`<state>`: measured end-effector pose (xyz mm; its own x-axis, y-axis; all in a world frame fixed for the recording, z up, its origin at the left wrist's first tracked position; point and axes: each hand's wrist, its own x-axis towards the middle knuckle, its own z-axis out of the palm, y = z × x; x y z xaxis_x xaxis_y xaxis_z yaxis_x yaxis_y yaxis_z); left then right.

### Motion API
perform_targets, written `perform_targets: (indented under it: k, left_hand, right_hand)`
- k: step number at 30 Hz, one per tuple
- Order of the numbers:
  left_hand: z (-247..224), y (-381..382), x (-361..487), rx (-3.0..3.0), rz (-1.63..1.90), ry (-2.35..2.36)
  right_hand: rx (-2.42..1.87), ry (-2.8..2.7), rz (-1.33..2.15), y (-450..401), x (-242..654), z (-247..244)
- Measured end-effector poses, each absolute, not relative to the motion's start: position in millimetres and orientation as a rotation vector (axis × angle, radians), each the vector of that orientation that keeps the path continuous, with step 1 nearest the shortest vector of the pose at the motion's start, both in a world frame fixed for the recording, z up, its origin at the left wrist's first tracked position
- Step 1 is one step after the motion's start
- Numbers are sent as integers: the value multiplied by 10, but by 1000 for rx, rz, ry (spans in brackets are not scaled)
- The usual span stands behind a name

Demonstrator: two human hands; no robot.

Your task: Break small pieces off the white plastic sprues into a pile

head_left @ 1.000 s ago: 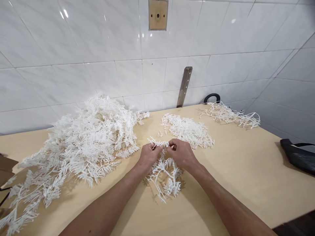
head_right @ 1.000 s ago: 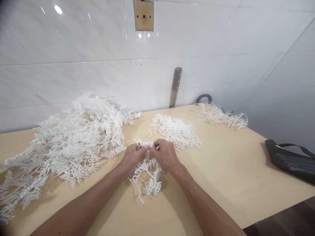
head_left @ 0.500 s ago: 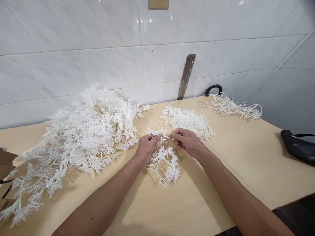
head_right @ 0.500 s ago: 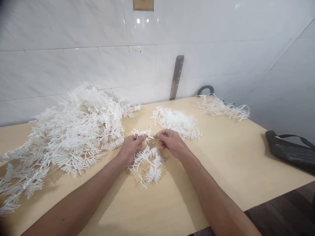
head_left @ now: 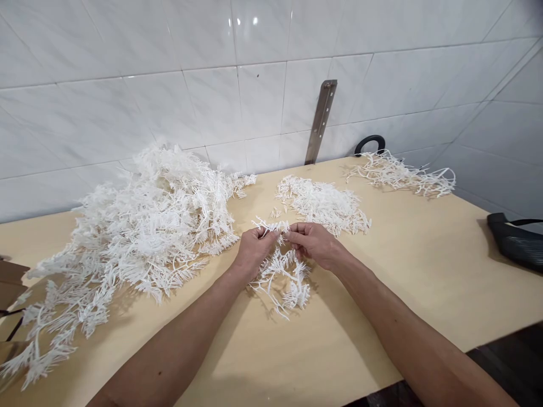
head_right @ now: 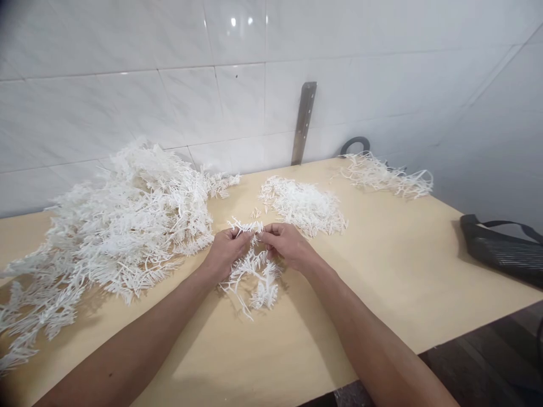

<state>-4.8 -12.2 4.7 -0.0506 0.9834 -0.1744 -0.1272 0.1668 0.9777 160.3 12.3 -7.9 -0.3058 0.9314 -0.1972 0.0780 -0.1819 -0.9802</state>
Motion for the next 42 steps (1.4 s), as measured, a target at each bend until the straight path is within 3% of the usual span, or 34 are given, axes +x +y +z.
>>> perform_targets:
  k: [8, 21, 29, 37, 42]
  left_hand:
    - [-29, -96, -51, 1096, 1168, 1420]
    - [135, -169, -45, 1060, 1041, 1362]
    - [221, -186, -64, 1022, 943, 1293]
    - [77, -144, -72, 1162, 1080, 1341]
    - [144, -164, -43, 1077, 1071, 1271]
  right_hand:
    - [-1425, -1627, 1170, 59, 1547, -42]
    - [-1456, -1692, 1091, 53, 1532, -11]
    - [-1565, -1958, 531, 35, 1467, 10]
    - [-1483, -1971, 638, 28, 1489, 1]
    - [-1498, -2037, 420, 39, 1436, -19]
